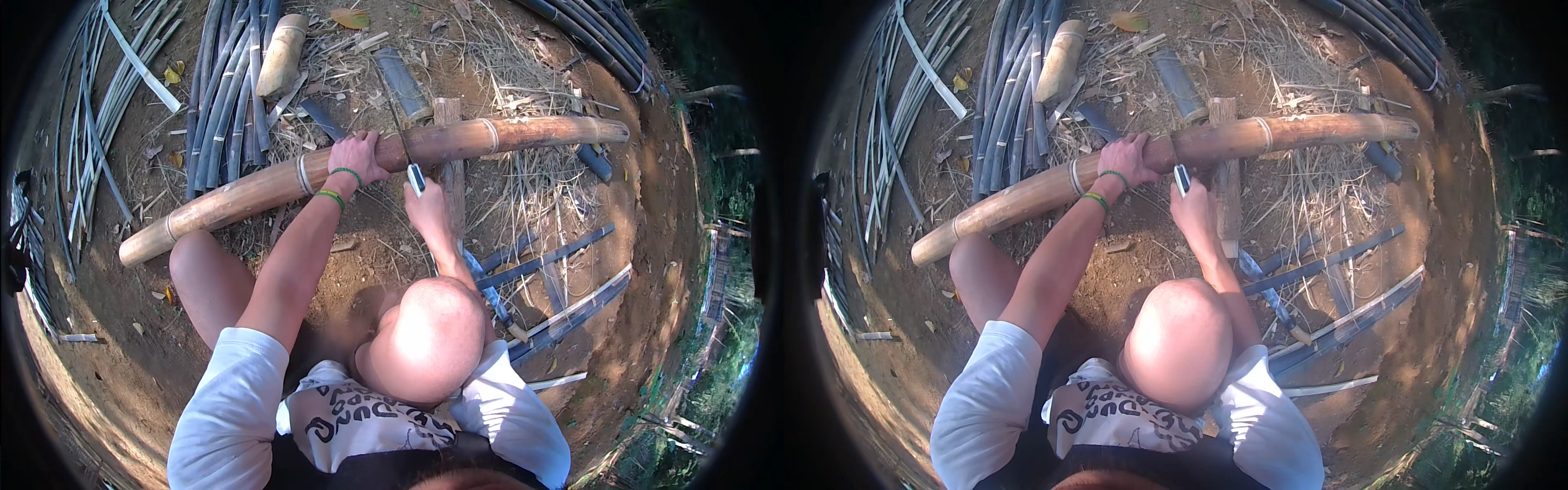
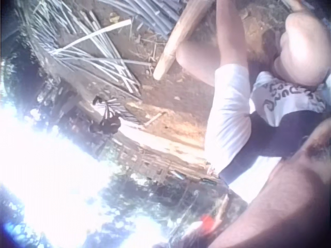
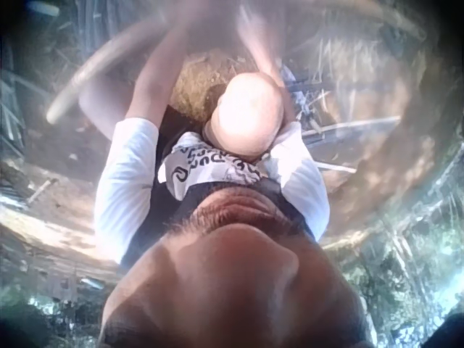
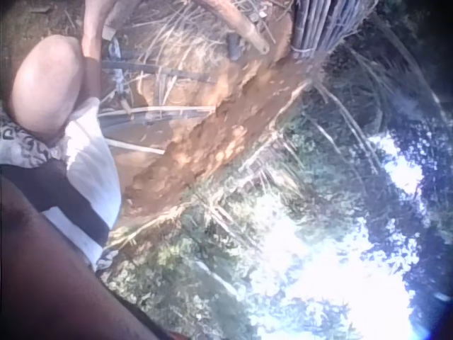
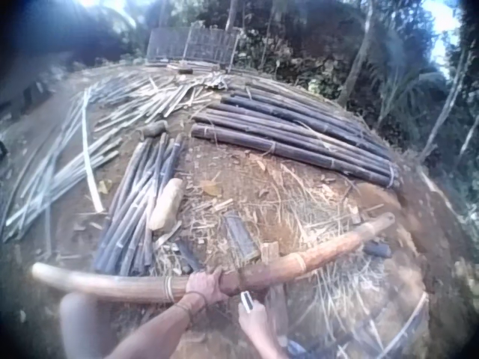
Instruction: The person saws a bamboo pole by hand, using a small saw to cut through the material while holding the pole steady against a wooden support.
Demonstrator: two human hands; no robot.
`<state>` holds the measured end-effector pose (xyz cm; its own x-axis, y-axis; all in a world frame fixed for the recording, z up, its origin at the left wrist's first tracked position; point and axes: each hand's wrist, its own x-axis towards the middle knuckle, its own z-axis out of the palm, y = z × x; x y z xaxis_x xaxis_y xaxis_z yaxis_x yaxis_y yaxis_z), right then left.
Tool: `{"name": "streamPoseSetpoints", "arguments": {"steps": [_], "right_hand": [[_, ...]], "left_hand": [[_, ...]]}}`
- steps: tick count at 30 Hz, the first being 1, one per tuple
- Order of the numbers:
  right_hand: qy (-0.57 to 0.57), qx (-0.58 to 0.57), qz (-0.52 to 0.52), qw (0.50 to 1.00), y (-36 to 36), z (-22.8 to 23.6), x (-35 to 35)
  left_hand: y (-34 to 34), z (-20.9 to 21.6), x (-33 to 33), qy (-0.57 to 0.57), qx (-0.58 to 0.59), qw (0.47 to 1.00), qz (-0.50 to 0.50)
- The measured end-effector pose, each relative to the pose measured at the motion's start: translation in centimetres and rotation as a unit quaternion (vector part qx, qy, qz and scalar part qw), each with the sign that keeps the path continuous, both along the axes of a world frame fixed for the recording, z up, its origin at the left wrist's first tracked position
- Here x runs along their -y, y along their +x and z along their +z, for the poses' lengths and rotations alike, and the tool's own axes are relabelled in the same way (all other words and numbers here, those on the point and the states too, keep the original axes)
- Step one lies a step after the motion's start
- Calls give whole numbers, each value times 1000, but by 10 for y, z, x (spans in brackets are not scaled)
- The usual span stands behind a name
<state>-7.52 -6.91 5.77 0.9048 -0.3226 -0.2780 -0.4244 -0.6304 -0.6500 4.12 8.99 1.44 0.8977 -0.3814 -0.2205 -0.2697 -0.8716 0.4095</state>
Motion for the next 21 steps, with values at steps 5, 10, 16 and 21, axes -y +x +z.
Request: {"name": "streamPoseSetpoints", "arguments": {"steps": [5, 10, 16, 21], "right_hand": [[79, -43, -83, 993, -173, 2, 33], [-53, -22, 4, 998, -45, -11, 5], [-47, 32, 9, 998, 19, -22, -3], [-31, 39, -5, 999, 2, -14, -13]], "left_hand": [[-5, -3, -1, -7, 57, 998, 11], [-18, -20, -2, -16, 96, 995, 14], [-19, -18, 0, -15, 149, 989, 20], [8, 16, -16, 55, -78, 995, -21]]}}
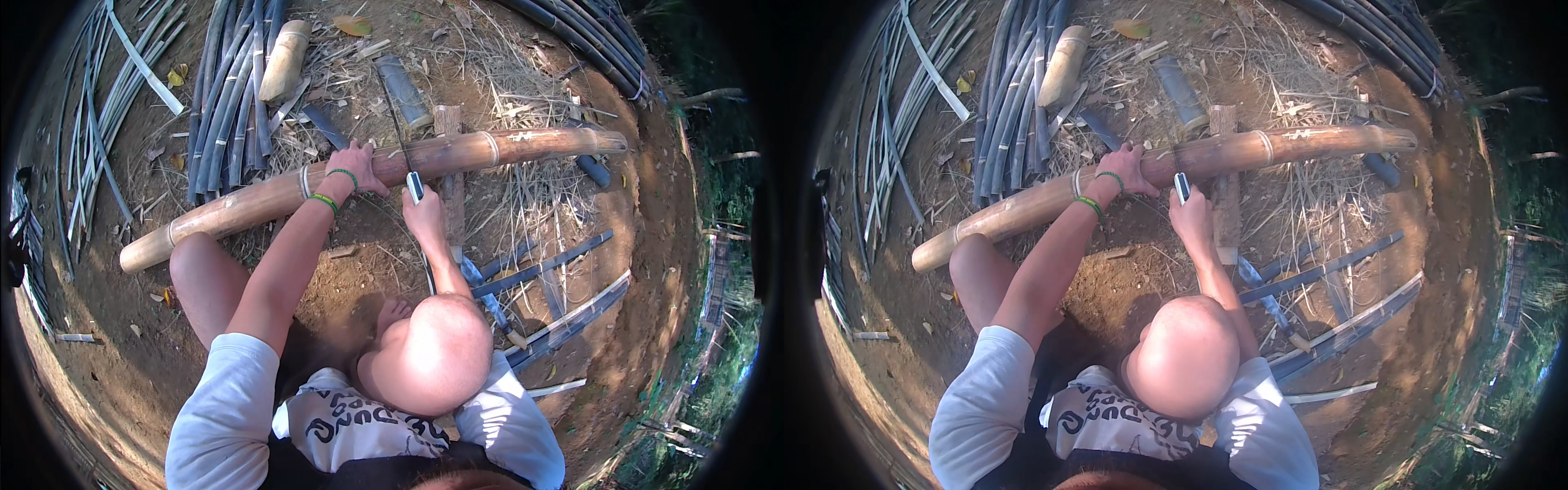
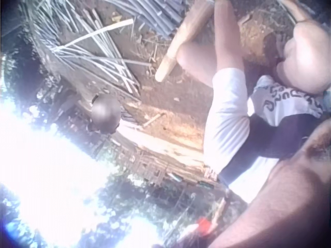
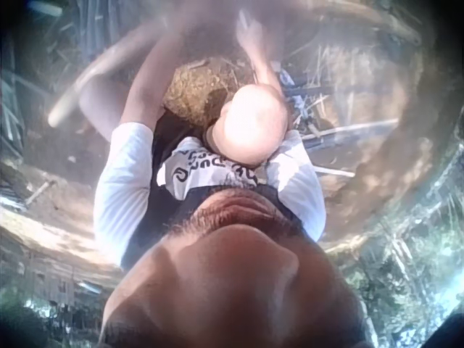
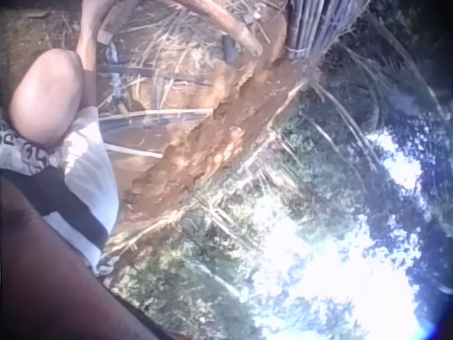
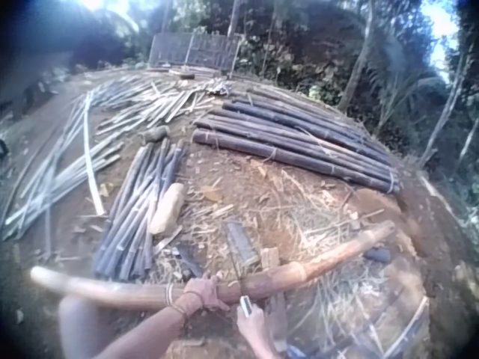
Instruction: The person saws a bamboo pole by hand, using a small saw to cut through the material while holding the pole steady against a wooden support.
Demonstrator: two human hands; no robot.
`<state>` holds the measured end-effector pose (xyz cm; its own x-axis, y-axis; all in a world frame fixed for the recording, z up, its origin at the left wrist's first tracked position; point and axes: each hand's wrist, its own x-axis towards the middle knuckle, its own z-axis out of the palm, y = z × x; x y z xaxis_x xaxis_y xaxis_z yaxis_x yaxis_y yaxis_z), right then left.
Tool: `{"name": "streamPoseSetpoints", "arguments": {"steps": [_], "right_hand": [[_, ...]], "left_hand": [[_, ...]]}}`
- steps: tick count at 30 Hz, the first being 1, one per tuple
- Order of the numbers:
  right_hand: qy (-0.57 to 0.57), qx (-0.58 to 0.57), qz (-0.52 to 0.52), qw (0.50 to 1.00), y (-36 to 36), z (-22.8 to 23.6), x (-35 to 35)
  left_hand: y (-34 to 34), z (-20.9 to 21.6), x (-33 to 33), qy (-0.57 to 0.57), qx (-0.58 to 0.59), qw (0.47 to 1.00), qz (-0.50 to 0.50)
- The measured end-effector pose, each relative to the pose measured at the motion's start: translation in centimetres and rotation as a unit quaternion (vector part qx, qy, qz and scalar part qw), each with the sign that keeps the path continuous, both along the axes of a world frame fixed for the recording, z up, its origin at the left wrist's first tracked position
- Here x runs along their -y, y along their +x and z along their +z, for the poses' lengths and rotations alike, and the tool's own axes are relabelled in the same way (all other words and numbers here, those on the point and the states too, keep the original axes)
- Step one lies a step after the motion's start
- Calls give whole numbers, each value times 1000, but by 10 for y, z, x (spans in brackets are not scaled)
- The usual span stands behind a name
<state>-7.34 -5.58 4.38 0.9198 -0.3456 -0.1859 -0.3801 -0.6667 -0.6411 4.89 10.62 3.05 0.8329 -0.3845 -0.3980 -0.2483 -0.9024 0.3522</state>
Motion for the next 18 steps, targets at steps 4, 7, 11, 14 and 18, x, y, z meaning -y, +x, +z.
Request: {"name": "streamPoseSetpoints", "arguments": {"steps": [4, 7, 11, 14, 18], "right_hand": [[8, -16, 1, 1000, -18, 2, 10], [10, -72, -28, 997, -63, 8, 18], [70, -111, -71, 989, -172, 7, 38], [126, -140, -142, 972, -202, -22, 56], [-9, -108, -19, 994, -76, 21, 12]], "left_hand": [[-23, -10, 7, -15, 48, 999, 7], [-47, -22, 9, -21, 135, 990, 15], [-41, -10, 11, -28, 95, 995, 23], [-49, -22, 14, -46, 150, 987, 20], [-65, -44, 6, -50, 225, 973, 30]]}}
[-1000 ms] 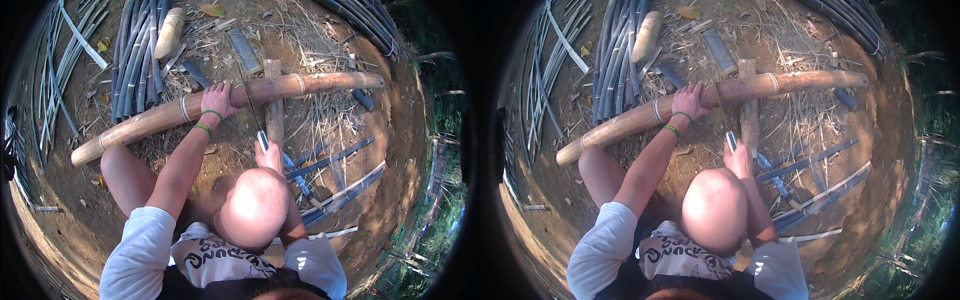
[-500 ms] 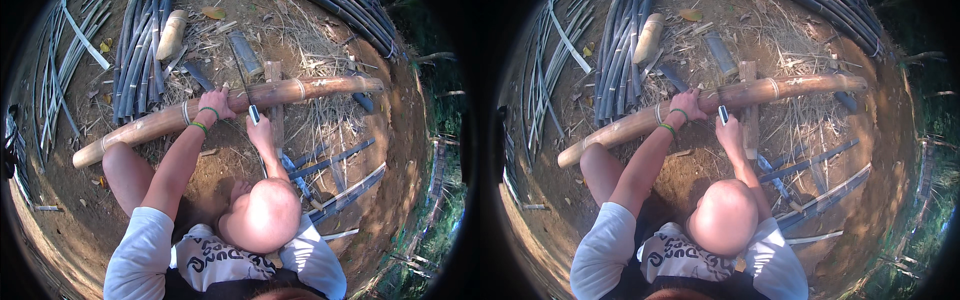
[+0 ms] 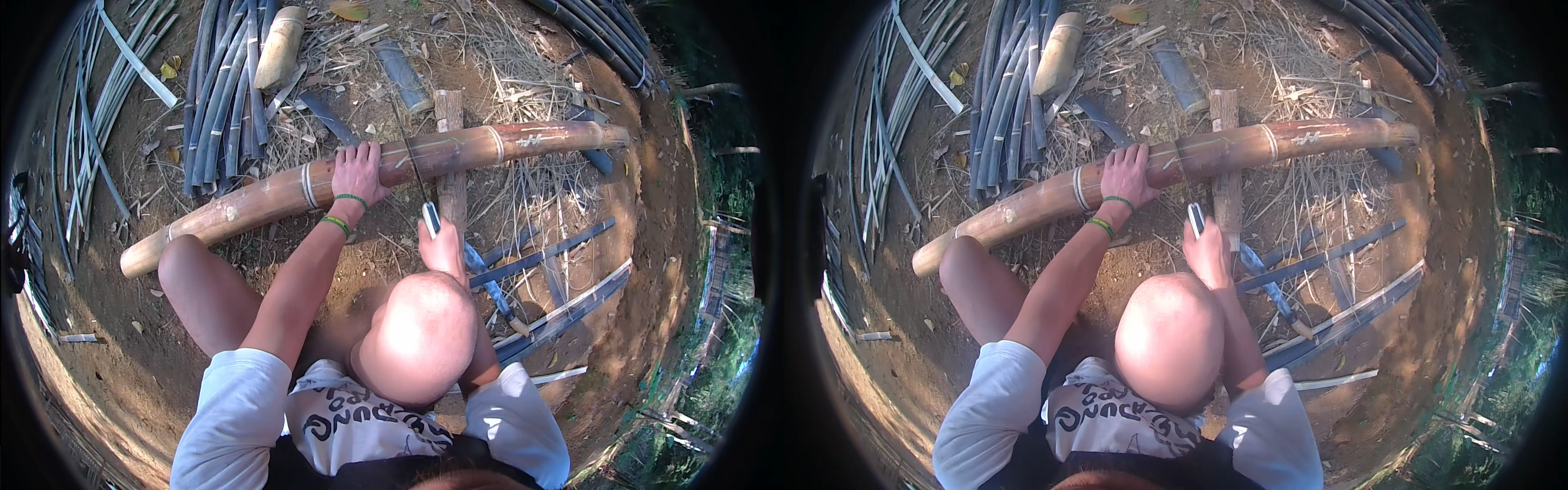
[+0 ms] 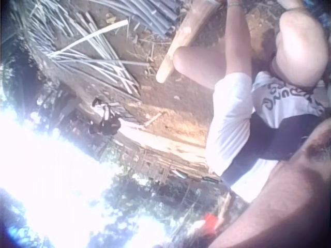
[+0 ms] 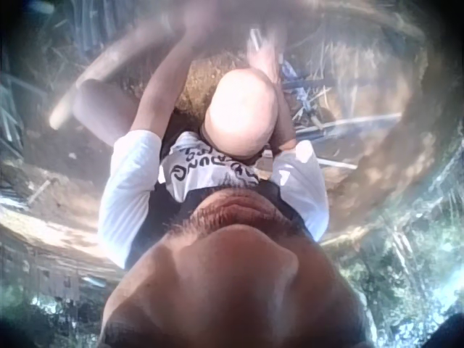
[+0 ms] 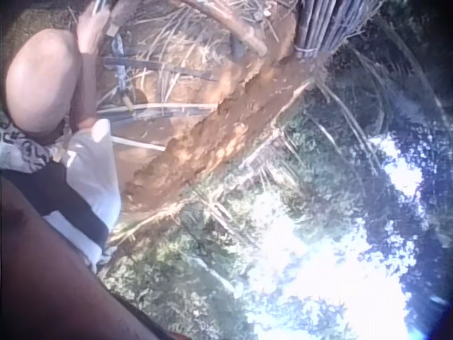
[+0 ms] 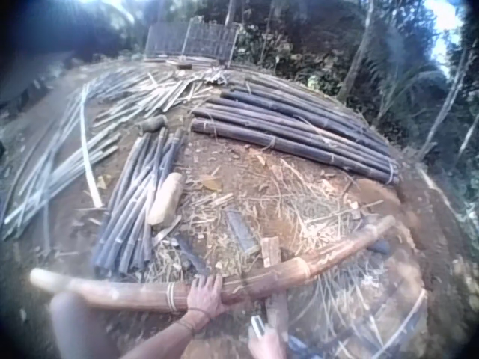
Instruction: The person saws a bamboo pole by hand, using a small saw to cut through the material while holding the pole steady against a wooden support.
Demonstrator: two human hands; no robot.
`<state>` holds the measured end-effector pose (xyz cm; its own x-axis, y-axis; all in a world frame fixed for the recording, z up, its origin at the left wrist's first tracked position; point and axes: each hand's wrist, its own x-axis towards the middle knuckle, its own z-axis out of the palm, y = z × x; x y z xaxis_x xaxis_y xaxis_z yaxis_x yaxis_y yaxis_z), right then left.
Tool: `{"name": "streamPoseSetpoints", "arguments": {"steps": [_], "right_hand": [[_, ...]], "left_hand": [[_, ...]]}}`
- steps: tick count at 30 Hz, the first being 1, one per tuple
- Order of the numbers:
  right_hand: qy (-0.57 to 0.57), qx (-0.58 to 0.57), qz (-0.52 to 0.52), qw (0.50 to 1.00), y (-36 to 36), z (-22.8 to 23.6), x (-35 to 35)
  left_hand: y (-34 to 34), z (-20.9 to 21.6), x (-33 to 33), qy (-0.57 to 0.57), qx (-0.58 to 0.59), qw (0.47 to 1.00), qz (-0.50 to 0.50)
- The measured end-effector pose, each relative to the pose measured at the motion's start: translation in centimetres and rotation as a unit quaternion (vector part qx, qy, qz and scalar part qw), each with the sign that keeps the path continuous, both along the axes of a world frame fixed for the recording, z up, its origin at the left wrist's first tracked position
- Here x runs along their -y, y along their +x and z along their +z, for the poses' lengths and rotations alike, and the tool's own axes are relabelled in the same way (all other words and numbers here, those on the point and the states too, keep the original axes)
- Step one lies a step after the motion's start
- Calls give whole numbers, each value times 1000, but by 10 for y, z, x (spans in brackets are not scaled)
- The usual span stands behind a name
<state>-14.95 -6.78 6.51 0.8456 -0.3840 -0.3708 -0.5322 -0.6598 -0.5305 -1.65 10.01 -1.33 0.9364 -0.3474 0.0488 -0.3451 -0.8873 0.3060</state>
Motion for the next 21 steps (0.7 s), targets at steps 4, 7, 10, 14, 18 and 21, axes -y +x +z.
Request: {"name": "streamPoseSetpoints", "arguments": {"steps": [4, 7, 10, 14, 18, 21], "right_hand": [[-33, 78, 31, 996, 74, -21, 2], [22, 18, 7, 1000, -2, -11, 3], [147, 10, -107, 983, -132, -4, 43], [94, -17, -57, 994, -84, 7, 24], [-21, 45, 13, 999, 49, -14, 11], [-22, 35, 26, 999, 38, -8, 7]], "left_hand": [[8, 7, 15, -21, -33, 999, -14], [10, -1, -7, -2, -6, 1000, 1], [-1, 4, 11, -28, 10, 1000, -7], [-6, -2, 5, -9, 55, 998, 11], [-4, 6, 20, -30, 3, 1000, -2], [-19, -2, 15, -17, 21, 1000, 9]]}}
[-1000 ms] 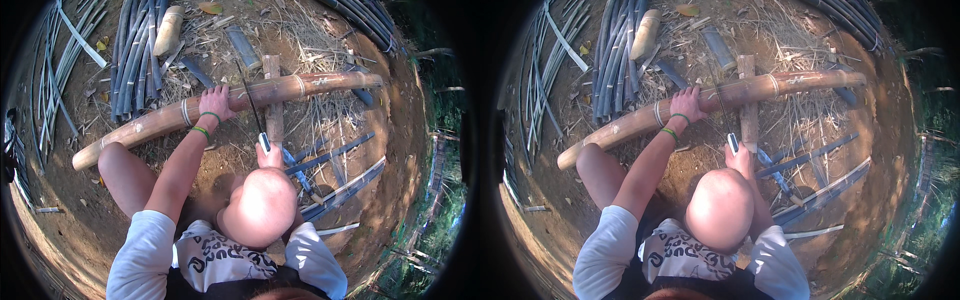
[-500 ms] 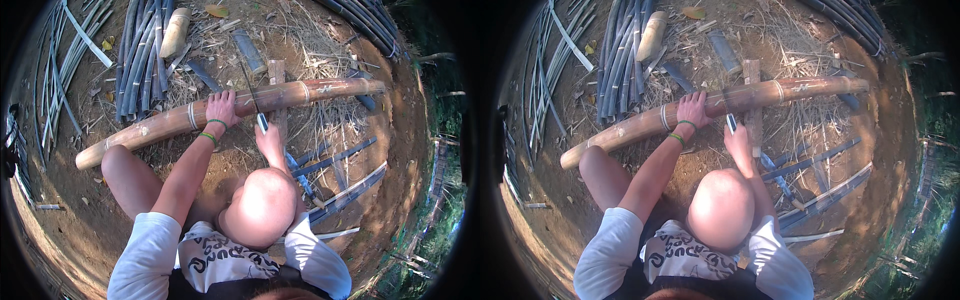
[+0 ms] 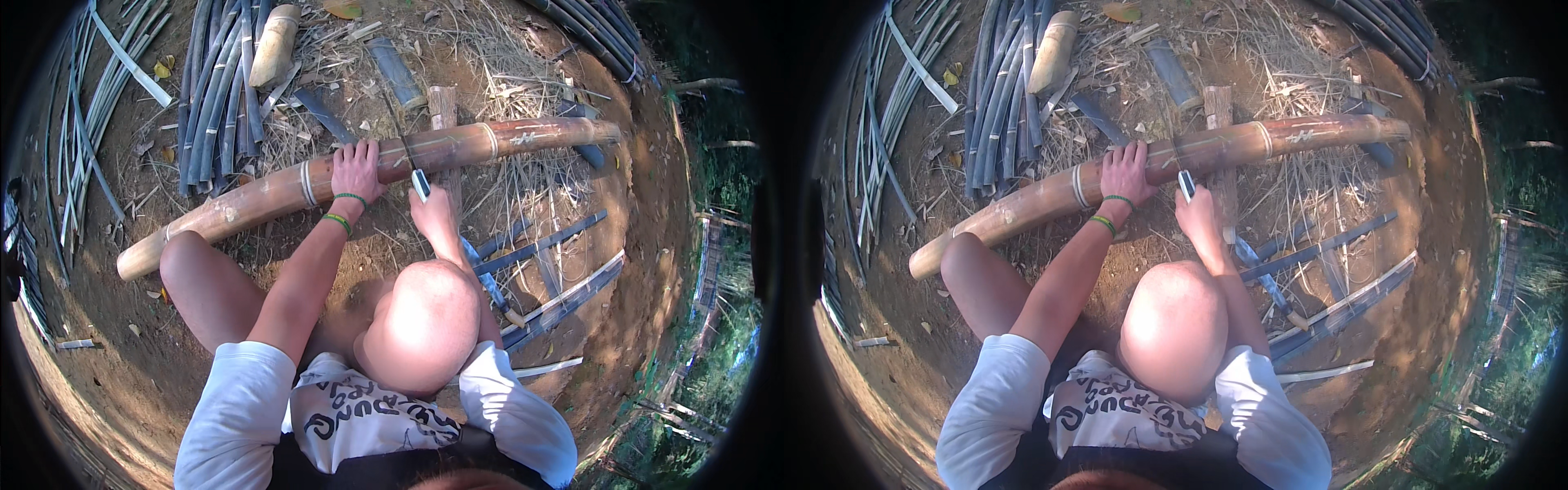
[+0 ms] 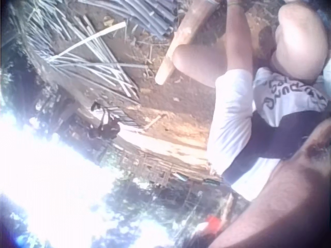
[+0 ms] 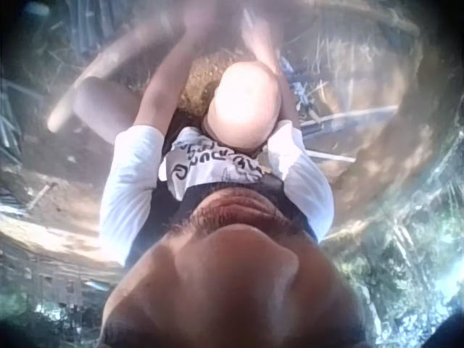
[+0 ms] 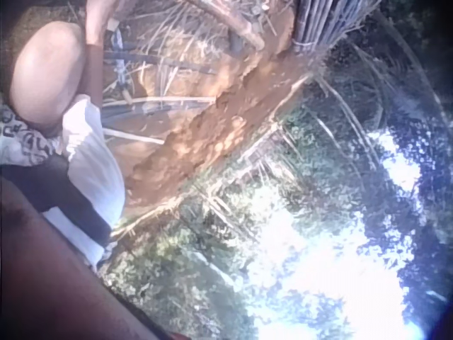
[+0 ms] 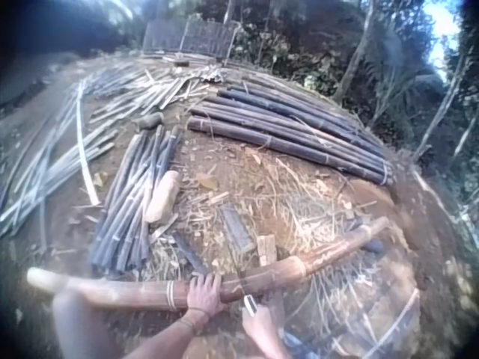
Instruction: The person saws a bamboo pole by hand, using a small saw to cut through the material while holding the pole steady against a wooden support.
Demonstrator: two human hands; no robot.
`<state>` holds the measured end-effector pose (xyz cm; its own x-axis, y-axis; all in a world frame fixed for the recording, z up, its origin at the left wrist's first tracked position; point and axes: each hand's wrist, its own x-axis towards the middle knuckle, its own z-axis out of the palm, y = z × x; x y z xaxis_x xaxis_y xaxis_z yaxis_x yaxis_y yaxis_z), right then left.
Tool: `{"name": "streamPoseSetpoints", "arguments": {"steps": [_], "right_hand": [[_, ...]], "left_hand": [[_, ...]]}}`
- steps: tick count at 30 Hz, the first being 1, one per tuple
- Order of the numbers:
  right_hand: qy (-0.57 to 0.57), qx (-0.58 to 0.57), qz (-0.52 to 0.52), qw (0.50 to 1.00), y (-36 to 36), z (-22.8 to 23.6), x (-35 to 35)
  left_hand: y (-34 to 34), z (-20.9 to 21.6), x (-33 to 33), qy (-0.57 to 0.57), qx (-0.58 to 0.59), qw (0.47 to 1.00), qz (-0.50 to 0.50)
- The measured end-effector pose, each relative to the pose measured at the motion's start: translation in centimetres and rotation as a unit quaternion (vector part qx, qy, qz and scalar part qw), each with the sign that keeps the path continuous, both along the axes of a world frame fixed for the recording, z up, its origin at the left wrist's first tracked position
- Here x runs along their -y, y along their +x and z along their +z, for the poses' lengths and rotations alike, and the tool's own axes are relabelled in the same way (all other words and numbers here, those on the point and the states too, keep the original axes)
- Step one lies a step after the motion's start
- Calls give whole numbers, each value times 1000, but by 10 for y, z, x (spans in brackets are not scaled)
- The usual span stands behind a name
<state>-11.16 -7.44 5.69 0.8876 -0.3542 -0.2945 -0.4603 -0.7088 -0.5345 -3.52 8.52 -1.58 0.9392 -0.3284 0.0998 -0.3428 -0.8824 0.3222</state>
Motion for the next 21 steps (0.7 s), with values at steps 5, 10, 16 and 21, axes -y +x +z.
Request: {"name": "streamPoseSetpoints", "arguments": {"steps": [5, 10, 16, 21], "right_hand": [[199, -13, -111, 974, -169, 42, 27], [16, -86, -18, 996, -85, 17, 13], [21, -6, -9, 1000, -8, -4, -2], [168, -13, -123, 978, -177, -40, 53]], "left_hand": [[7, 0, -1, -5, 24, 1000, 1], [2, -3, -4, -7, 45, 999, 4], [-2, -1, 0, 21, -1, 1000, -3], [31, 21, 0, 12, -108, 994, -19]]}}
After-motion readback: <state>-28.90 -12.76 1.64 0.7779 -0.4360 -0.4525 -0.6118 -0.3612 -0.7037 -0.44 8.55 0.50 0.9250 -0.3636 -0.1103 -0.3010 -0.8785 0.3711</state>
